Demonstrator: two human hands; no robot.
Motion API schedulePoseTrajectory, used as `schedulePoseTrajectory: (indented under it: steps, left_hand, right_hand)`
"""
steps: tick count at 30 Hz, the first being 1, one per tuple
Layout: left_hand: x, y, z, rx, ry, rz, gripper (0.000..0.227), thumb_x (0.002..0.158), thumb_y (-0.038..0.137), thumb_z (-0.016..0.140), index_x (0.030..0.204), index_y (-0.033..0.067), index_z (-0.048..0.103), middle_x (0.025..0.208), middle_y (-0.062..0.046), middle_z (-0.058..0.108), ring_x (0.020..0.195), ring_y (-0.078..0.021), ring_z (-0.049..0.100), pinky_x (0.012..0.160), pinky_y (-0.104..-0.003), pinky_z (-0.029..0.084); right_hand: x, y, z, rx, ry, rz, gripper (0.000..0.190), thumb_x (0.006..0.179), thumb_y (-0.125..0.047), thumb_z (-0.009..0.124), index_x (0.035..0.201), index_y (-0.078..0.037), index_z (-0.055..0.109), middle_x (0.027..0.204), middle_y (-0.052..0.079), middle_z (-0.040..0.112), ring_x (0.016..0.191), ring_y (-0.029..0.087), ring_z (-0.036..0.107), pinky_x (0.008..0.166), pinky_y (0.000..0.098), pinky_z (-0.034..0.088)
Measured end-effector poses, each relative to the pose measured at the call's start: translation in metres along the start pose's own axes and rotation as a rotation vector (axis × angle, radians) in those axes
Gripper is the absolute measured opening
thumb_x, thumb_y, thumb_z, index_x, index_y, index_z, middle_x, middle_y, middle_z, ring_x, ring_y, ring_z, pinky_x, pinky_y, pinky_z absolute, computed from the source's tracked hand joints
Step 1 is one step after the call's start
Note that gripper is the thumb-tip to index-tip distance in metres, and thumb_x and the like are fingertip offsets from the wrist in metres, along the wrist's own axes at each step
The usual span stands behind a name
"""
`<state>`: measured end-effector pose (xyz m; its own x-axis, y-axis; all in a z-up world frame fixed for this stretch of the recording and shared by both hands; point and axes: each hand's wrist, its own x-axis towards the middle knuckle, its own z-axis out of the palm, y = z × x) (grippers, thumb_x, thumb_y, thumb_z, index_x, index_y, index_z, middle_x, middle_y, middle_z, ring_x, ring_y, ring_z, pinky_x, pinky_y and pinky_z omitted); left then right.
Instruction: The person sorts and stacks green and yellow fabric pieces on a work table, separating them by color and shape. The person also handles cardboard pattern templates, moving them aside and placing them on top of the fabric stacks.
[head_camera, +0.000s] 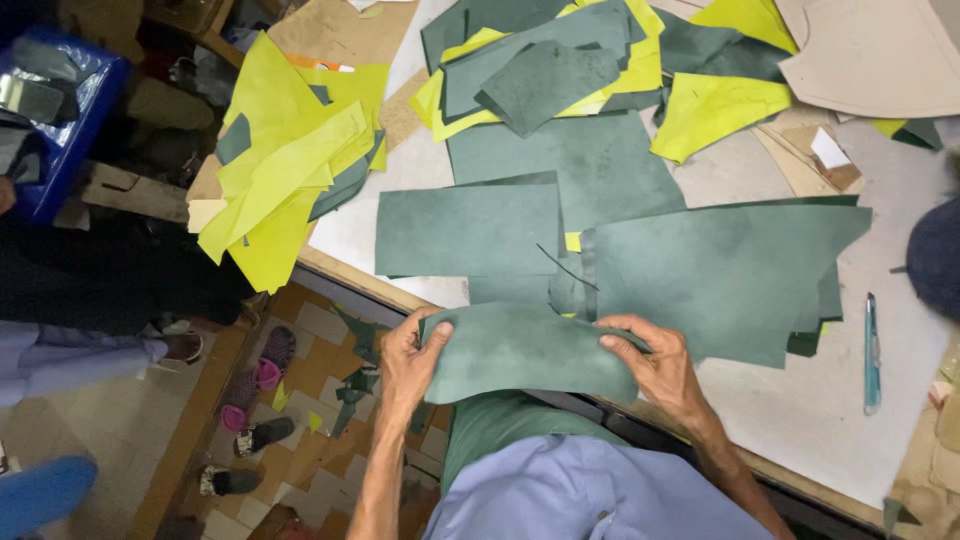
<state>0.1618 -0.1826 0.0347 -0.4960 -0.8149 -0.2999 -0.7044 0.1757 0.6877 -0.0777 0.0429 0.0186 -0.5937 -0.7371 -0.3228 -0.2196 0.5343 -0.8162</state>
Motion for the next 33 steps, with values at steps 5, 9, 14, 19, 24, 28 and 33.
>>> schedulePoseTrajectory:
  steps: [5, 9, 14, 19, 24, 28, 33]
  left_hand:
    - [0.054, -0.022, -0.013, 0.005, 0.116, 0.43, 0.037, 0.091, 0.022, 0.073, 0.126, 0.0093, 0.069, 0.128, -0.014, 0.071, 0.12, -0.0271, 0.064, 0.101, -0.047, 0.051]
    - [0.098, -0.029, -0.024, 0.318, 0.292, 0.663, 0.069, 0.079, 0.023, 0.083, 0.139, -0.001, 0.058, 0.158, -0.028, 0.037, 0.149, -0.0419, 0.031, 0.119, -0.057, 0.028]
    - [0.103, -0.043, -0.036, 0.156, 0.191, 0.477, 0.081, 0.07, 0.025, 0.088, 0.14, -0.0001, 0.056, 0.158, -0.029, 0.031, 0.145, -0.0453, 0.029, 0.116, -0.056, 0.029]
    - [0.085, -0.04, -0.005, 0.123, 0.288, 0.368, 0.072, 0.069, 0.024, 0.09, 0.132, 0.0011, 0.064, 0.156, -0.024, 0.04, 0.14, -0.0421, 0.038, 0.115, -0.053, 0.035]
    - [0.08, -0.026, 0.002, 0.081, 0.351, 0.353, 0.067, 0.07, 0.026, 0.091, 0.129, 0.0023, 0.069, 0.154, -0.022, 0.042, 0.139, -0.0415, 0.038, 0.114, -0.054, 0.038]
    - [0.068, 0.004, -0.015, 0.05, 0.224, 0.427, 0.082, 0.066, 0.031, 0.093, 0.135, -0.002, 0.064, 0.16, -0.023, 0.032, 0.146, -0.042, 0.028, 0.117, -0.056, 0.029]
    - [0.007, 0.03, -0.017, -0.076, -0.376, 0.851, 0.064, 0.058, 0.023, 0.09, 0.117, 0.0076, 0.072, 0.154, -0.011, 0.052, 0.148, -0.0284, 0.038, 0.12, -0.054, 0.027]
  right_hand:
    - [-0.007, -0.033, -0.061, 0.002, -0.263, -0.55, 0.048, 0.073, 0.012, 0.065, 0.113, -0.01, 0.079, 0.098, 0.008, 0.083, 0.082, 0.019, 0.074, 0.07, 0.03, 0.061]
    - [-0.038, -0.039, -0.126, -0.201, -0.305, -0.415, 0.04, 0.079, -0.007, 0.078, 0.119, -0.01, 0.078, 0.105, 0.005, 0.086, 0.085, 0.017, 0.078, 0.07, 0.0277, 0.063]
    - [-0.071, -0.015, -0.151, -0.407, -0.21, -0.342, 0.032, 0.084, -0.017, 0.077, 0.115, -0.013, 0.082, 0.102, 0.004, 0.083, 0.09, 0.02, 0.079, 0.081, 0.0342, 0.062]
    - [-0.095, 0.003, -0.149, -0.312, -0.175, -0.22, 0.032, 0.082, -0.02, 0.079, 0.113, -0.015, 0.085, 0.091, 0.003, 0.081, 0.084, 0.019, 0.078, 0.075, 0.0334, 0.061]
    - [-0.083, -0.044, -0.152, -0.258, -0.413, -0.385, 0.042, 0.079, -0.018, 0.083, 0.12, -0.009, 0.083, 0.081, 0.0, 0.073, 0.073, 0.014, 0.071, 0.062, 0.0318, 0.058]
    - [-0.062, -0.112, -0.11, -0.168, -0.486, -0.654, 0.039, 0.086, -0.019, 0.077, 0.12, -0.001, 0.076, 0.078, 0.005, 0.074, 0.073, 0.02, 0.071, 0.064, 0.0362, 0.059]
    - [-0.042, -0.164, -0.071, 0.006, -0.586, -0.793, 0.04, 0.09, -0.027, 0.064, 0.119, -0.003, 0.078, 0.081, 0.009, 0.072, 0.072, 0.024, 0.074, 0.067, 0.0365, 0.056]
